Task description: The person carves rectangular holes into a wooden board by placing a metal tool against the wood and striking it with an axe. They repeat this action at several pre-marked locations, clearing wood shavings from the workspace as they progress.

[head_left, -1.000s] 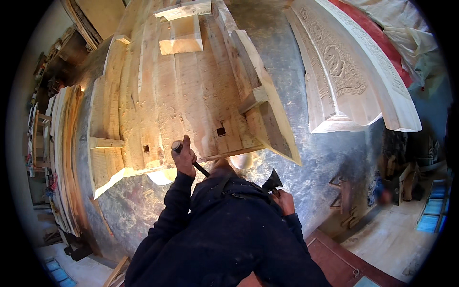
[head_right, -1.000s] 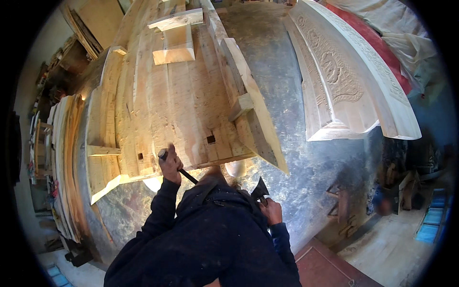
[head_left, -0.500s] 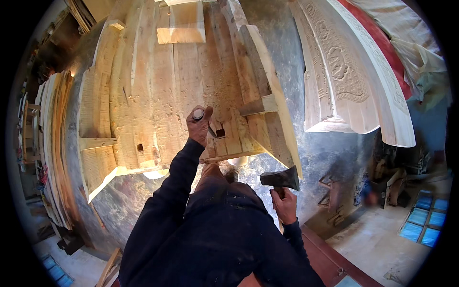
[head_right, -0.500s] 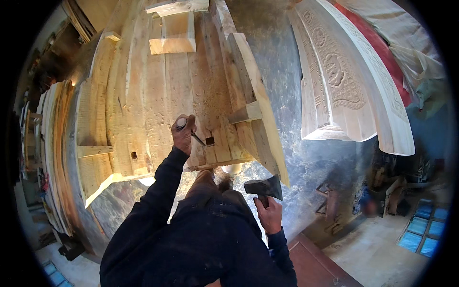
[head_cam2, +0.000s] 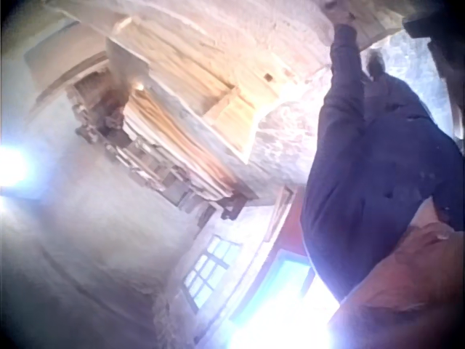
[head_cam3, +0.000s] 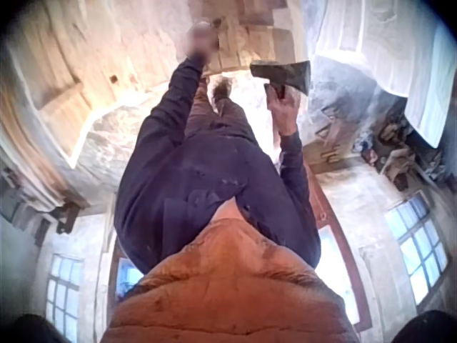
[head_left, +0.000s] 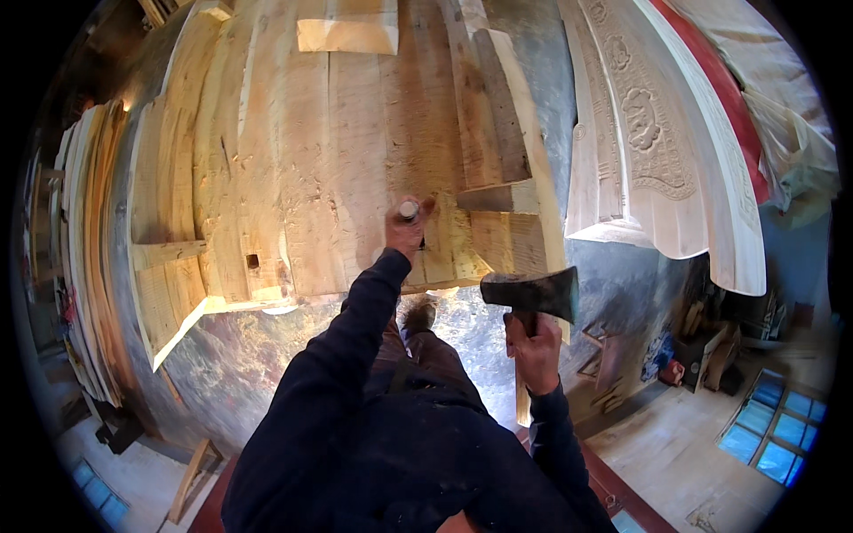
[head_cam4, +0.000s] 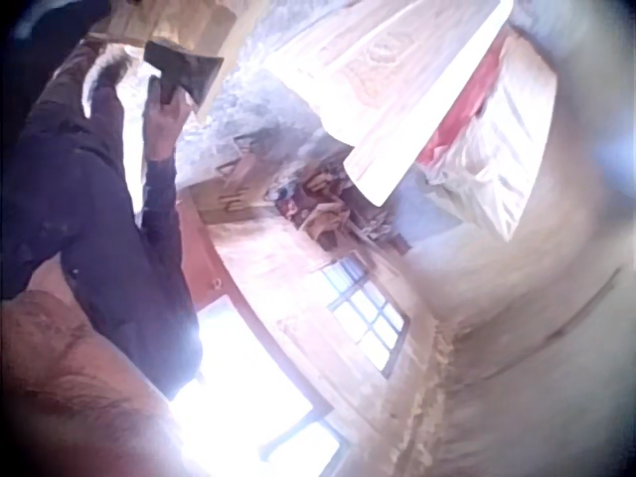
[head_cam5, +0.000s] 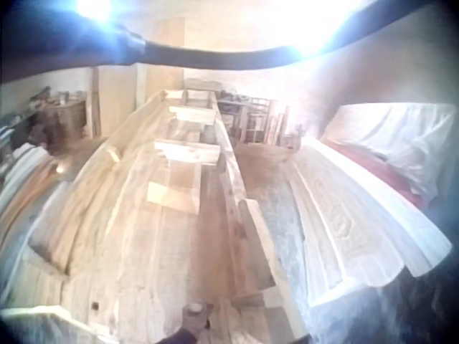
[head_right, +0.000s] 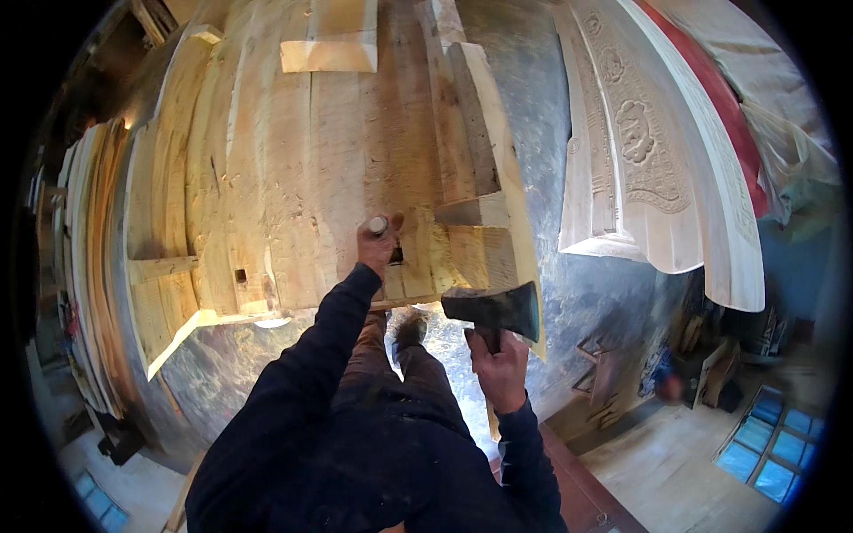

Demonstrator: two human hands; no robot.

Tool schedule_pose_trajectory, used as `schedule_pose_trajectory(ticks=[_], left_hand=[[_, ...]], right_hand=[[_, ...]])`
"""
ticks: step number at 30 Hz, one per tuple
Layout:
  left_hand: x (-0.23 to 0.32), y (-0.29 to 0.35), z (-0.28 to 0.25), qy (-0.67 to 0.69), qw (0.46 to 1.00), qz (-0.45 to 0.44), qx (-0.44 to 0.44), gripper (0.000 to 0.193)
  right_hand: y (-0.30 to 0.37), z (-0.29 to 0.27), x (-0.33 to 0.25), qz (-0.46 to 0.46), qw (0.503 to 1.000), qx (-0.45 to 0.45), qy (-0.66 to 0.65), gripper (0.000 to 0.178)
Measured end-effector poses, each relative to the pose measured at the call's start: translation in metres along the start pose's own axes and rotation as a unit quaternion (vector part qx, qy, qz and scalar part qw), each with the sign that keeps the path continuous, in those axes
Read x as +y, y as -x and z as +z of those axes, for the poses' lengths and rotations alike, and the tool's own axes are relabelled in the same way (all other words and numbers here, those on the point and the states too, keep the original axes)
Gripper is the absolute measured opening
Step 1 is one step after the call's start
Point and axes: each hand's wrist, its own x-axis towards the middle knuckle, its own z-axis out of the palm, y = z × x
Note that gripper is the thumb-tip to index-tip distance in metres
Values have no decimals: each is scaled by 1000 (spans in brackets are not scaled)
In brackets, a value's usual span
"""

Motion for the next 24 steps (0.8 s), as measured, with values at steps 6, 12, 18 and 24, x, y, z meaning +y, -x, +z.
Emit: schedule_pose_trajectory(ticks=[6, 12, 18, 24], left_hand=[[-20, -2, 8, -94, 996, 0, 2, 40], [-35, 24, 10, -125, 979, 160, 13, 32], [-36, 30, 4, -189, 962, 195, 4, 16], [-29, 50, 22, -200, 969, 145, -23, 23]], right_hand=[[-45, 12, -92, -91, 993, 23, -65, 15], [-71, 67, -107, -143, 980, 46, -128, 13], [-100, 67, 8, -308, 863, -36, 399, 19], [-61, 69, -104, -75, 991, 103, -46, 28]])
